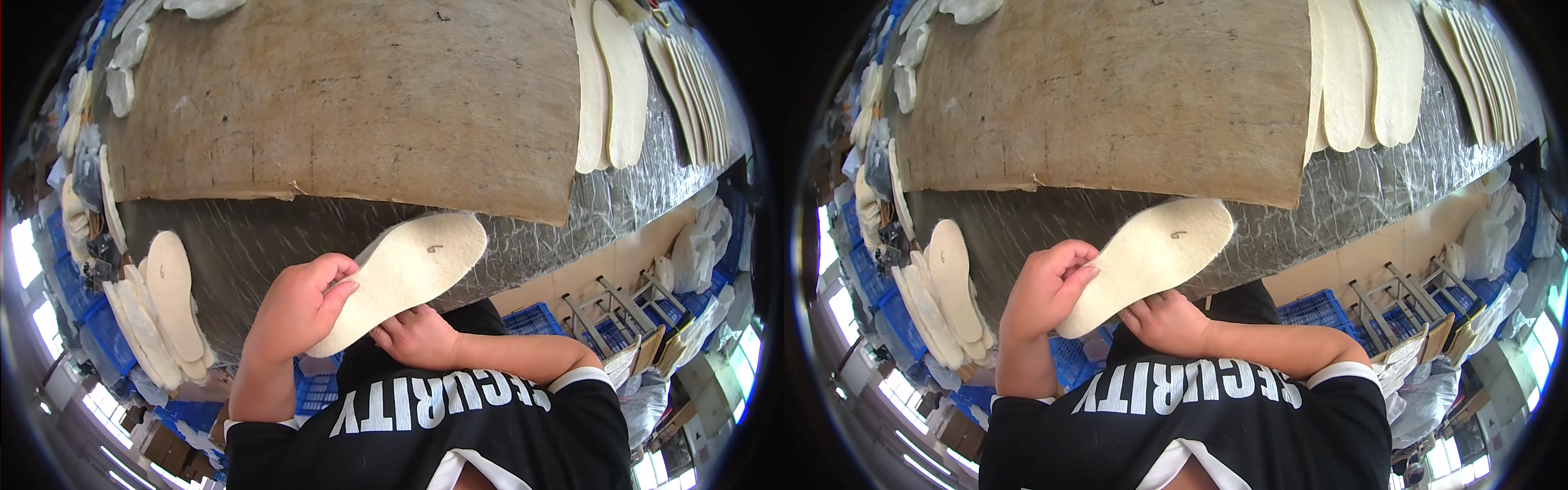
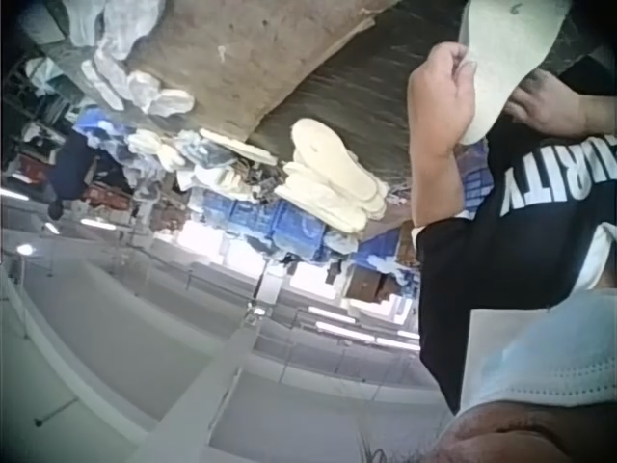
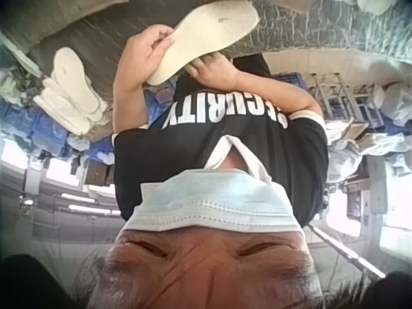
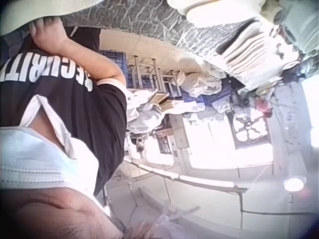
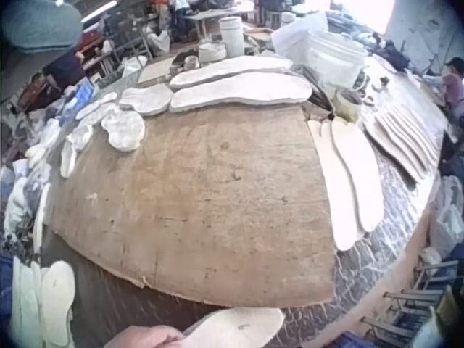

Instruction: Processing and handling shoe insoles or components at a factory workstation, including trimming with scissors.

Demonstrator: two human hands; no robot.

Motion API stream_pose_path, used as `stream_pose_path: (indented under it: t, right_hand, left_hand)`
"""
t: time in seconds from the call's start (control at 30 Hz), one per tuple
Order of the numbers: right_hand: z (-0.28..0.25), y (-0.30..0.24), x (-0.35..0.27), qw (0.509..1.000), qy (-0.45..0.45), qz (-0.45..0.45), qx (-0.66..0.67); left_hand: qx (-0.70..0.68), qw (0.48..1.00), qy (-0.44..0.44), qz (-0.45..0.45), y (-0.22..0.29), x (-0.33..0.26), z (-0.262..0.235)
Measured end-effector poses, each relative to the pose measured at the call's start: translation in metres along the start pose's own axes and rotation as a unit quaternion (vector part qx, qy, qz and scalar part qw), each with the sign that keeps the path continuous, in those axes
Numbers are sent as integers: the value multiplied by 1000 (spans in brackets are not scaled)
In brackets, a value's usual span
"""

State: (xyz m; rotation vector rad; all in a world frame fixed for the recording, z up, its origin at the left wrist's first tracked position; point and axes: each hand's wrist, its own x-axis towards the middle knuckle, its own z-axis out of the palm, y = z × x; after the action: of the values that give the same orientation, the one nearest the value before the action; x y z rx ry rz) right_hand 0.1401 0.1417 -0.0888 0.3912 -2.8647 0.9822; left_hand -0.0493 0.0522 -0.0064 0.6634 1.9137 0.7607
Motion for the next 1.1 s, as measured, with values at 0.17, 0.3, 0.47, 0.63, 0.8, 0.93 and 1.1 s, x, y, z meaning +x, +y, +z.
stream_pose_path:
  t: [0.17, 0.3, 0.47, 0.63, 0.8, 0.93, 1.1]
  right_hand:
    - [2, 1, -6, 1000, 9, 3, -25]
    - [3, -2, -10, 999, -16, 6, -41]
    - [-4, -2, -8, 998, -18, 3, -54]
    - [-6, -1, -12, 999, -12, -8, -45]
    - [-4, 5, -24, 999, 0, -39, -11]
    - [-2, 17, -34, 993, 60, -85, 57]
    - [-1, 24, -48, 974, 62, -164, 143]
  left_hand:
    - [-6, 999, 13, -28, -13, 2, 7]
    - [-13, 999, 16, -42, -21, 3, 13]
    - [9, 999, 25, -39, -25, 5, 18]
    - [40, 998, 34, -32, -22, 7, 23]
    - [38, 998, 19, -40, -23, 6, 29]
    - [4, 998, -12, -57, -25, 2, 34]
    - [31, 999, -7, -42, -15, -4, 39]
